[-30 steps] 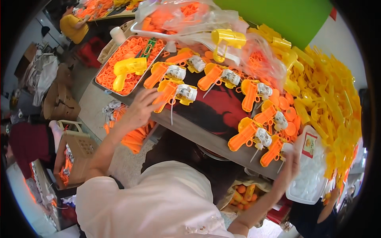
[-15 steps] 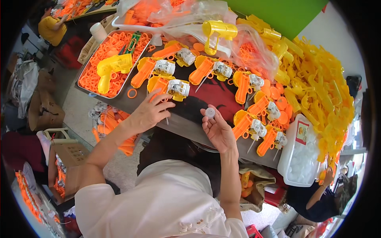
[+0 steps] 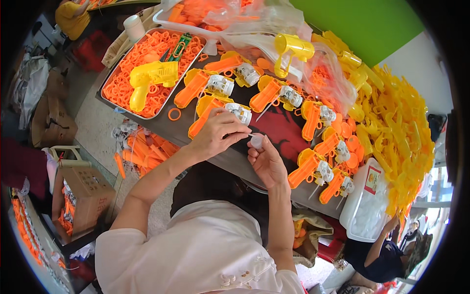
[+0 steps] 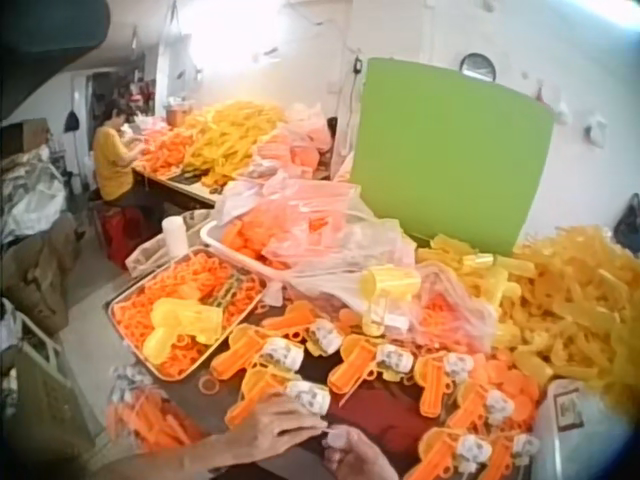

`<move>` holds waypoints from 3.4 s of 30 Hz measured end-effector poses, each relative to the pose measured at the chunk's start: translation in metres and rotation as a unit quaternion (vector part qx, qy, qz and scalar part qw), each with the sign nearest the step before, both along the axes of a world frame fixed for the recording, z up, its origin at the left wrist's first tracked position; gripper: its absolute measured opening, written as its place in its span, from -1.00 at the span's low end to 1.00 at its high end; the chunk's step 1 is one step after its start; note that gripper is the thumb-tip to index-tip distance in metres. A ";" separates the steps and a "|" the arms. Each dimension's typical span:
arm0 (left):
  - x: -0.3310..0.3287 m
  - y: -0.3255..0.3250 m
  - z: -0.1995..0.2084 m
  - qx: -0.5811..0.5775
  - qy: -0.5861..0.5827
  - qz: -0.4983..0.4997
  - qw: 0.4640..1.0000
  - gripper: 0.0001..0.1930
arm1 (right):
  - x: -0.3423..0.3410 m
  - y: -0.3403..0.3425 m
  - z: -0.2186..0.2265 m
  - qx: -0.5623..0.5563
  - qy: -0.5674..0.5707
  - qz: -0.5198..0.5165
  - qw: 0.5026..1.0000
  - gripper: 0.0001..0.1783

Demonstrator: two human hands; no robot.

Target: Assembling plastic toy bubble guns by attaching components and organizing them on a workbench.

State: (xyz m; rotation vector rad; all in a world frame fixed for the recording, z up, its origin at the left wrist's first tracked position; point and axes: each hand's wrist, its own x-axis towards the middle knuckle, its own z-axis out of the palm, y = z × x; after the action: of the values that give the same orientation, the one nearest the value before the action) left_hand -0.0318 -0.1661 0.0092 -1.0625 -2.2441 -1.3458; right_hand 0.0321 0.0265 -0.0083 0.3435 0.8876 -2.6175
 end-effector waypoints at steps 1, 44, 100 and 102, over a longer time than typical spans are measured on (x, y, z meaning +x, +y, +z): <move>0.000 -0.002 0.000 0.000 -0.001 0.001 1.000 -0.86 | -0.001 -0.001 -0.001 0.004 0.004 0.002 1.000 -0.65; 0.026 -0.006 -0.003 -0.080 -0.004 0.027 0.996 -0.63 | 0.004 -0.041 0.002 0.367 0.152 -0.133 0.908 -0.85; -0.007 -0.013 0.000 -0.265 0.199 -0.008 0.943 -0.76 | -0.099 -0.028 0.030 0.716 0.355 0.069 0.597 -0.68; -0.007 -0.014 0.000 -0.268 0.195 -0.009 0.943 -0.76 | -0.099 -0.030 0.032 0.718 0.346 0.073 0.599 -0.68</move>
State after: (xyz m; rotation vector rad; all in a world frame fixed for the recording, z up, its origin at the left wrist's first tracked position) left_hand -0.0384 -0.1800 0.0088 -1.3747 -2.3290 -0.4537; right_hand -0.0669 -0.0032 0.0235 -0.4564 2.9403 -1.1411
